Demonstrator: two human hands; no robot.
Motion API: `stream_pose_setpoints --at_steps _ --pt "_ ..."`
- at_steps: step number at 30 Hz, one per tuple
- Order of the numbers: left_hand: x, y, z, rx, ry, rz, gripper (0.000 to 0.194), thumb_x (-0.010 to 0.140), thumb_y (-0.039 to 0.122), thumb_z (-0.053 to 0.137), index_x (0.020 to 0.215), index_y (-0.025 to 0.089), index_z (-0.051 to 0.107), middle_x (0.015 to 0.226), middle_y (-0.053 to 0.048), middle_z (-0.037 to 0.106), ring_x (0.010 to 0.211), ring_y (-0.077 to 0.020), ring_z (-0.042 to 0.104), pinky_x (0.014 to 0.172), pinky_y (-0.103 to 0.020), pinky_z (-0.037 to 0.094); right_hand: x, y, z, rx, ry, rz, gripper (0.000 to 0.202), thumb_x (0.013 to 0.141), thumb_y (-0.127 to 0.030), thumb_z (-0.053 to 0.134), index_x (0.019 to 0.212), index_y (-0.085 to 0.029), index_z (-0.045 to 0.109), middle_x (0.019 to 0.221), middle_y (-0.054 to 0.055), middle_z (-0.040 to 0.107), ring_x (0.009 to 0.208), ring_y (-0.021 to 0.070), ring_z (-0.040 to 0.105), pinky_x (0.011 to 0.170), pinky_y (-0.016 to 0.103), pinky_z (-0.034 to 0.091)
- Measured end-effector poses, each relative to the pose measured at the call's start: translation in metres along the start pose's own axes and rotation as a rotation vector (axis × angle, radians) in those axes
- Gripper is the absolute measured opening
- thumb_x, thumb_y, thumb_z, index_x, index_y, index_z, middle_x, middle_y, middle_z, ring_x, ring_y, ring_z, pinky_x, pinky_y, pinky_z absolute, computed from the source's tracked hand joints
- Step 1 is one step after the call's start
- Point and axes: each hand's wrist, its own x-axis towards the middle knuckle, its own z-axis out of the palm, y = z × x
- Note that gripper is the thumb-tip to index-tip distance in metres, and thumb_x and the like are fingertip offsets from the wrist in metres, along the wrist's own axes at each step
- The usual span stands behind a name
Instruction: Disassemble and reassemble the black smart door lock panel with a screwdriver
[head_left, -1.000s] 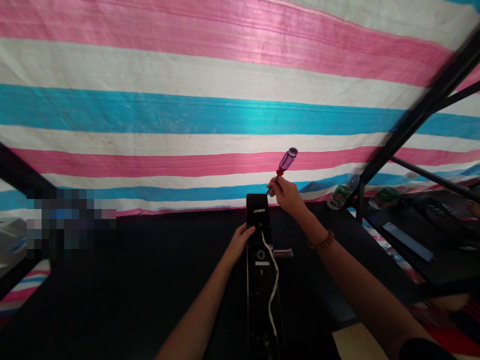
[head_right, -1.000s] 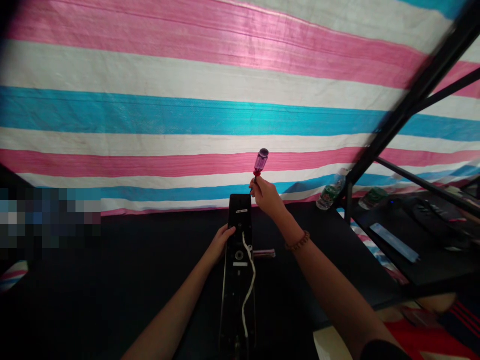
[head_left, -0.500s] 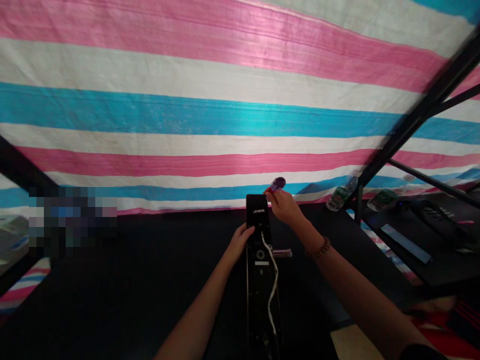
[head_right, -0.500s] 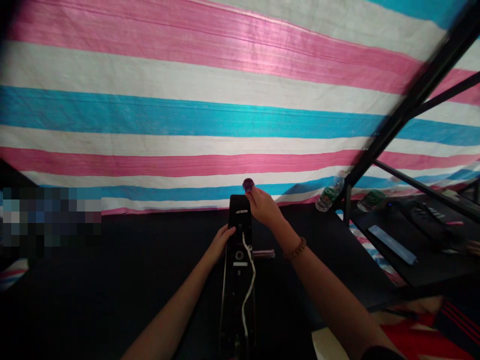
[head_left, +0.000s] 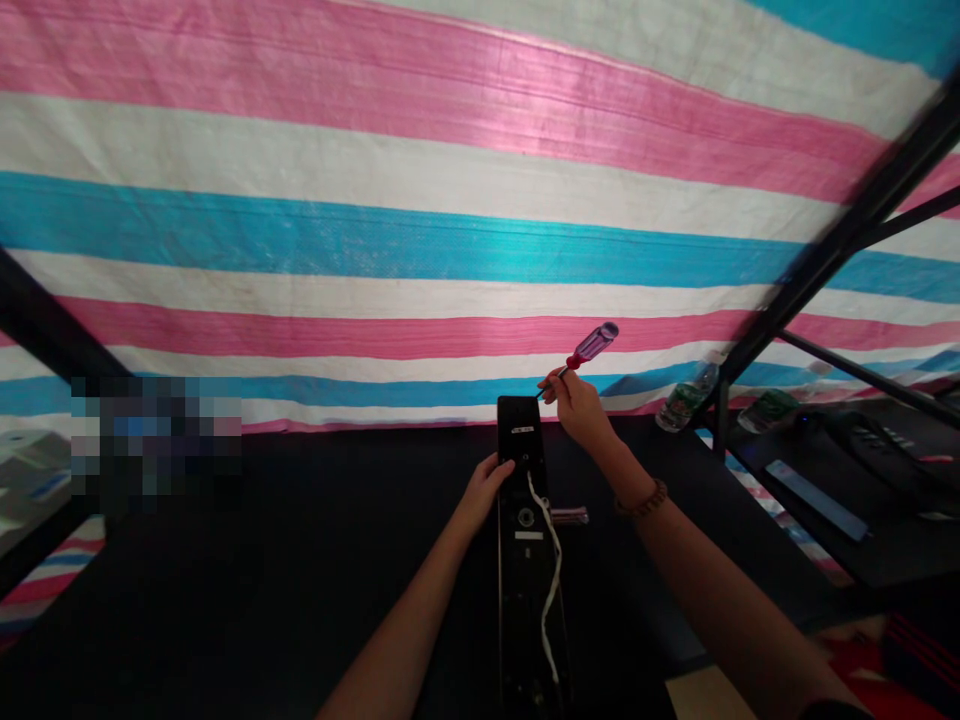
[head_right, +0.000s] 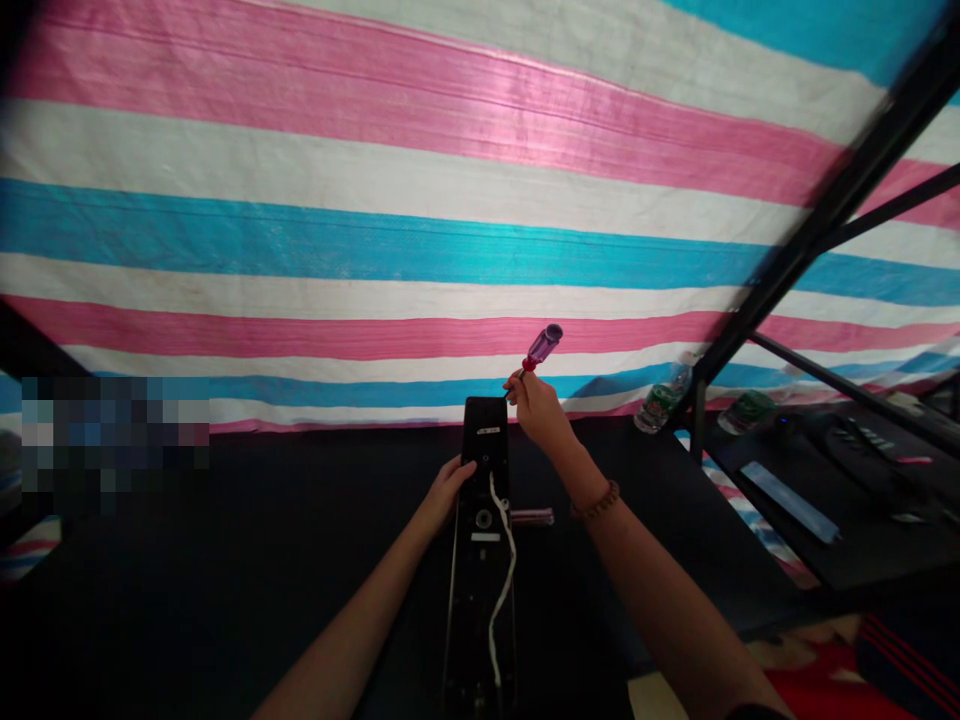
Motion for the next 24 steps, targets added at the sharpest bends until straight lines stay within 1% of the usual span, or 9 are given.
stream_pose_setpoints --at_steps 4,8,13,17,20,24 --pt "0.001 -0.002 -0.001 0.005 0.009 -0.001 0.043 0.071 0.052 0.082 0.095 0.016 0.076 0.086 -0.005 0.077 0.076 -0.0209 0.070 0.072 -0.029 0.052 -0.002 -0.003 -0.001 -0.014 0.010 0.009 0.034 0.105 -0.050 0.035 0.090 -0.024 0.051 0.085 0.007 0.073 0.067 0.0172 0.068 0.069 0.033 0.056" --pt "0.001 -0.003 -0.001 0.013 0.015 -0.004 0.045 0.071 0.052 0.081 0.096 0.016 0.076 0.087 -0.005 0.077 0.078 -0.0214 0.070 0.073 -0.029 0.052 -0.007 -0.002 0.002 -0.030 0.051 0.011 0.036 0.105 -0.050 0.034 0.090 -0.024 0.053 0.086 0.007 0.074 0.067 0.0179 0.068 0.069 0.034 0.056" --pt "0.003 -0.005 -0.003 0.014 0.016 -0.010 0.045 0.071 0.052 0.081 0.097 0.016 0.076 0.088 -0.005 0.077 0.077 -0.0209 0.070 0.073 -0.029 0.052 -0.020 0.002 0.004 -0.092 0.080 -0.002 0.042 0.106 -0.049 0.032 0.091 -0.022 0.060 0.082 0.009 0.072 0.071 0.0210 0.069 0.071 0.037 0.056" --pt "0.003 -0.005 -0.003 0.017 0.013 -0.016 0.046 0.071 0.053 0.081 0.097 0.016 0.075 0.085 -0.005 0.076 0.074 -0.0205 0.069 0.070 -0.028 0.052 -0.031 0.003 0.005 -0.109 0.080 -0.023 0.043 0.105 -0.047 0.033 0.089 -0.022 0.064 0.091 0.012 0.073 0.077 0.0232 0.070 0.074 0.039 0.056" --pt "0.002 -0.004 -0.002 0.017 0.010 -0.017 0.044 0.071 0.053 0.081 0.095 0.016 0.075 0.084 -0.004 0.076 0.074 -0.0203 0.070 0.069 -0.028 0.051 -0.037 0.004 0.006 -0.089 0.089 -0.026 0.042 0.106 -0.047 0.033 0.095 -0.022 0.065 0.098 0.013 0.073 0.080 0.0234 0.071 0.077 0.041 0.057" --pt "0.001 -0.002 -0.001 0.015 0.005 -0.011 0.045 0.071 0.053 0.082 0.095 0.016 0.076 0.083 -0.004 0.077 0.075 -0.0207 0.070 0.071 -0.028 0.052 -0.045 0.004 0.008 -0.054 0.117 0.012 0.045 0.106 -0.051 0.032 0.101 -0.022 0.065 0.100 0.012 0.073 0.082 0.0234 0.072 0.082 0.044 0.058"
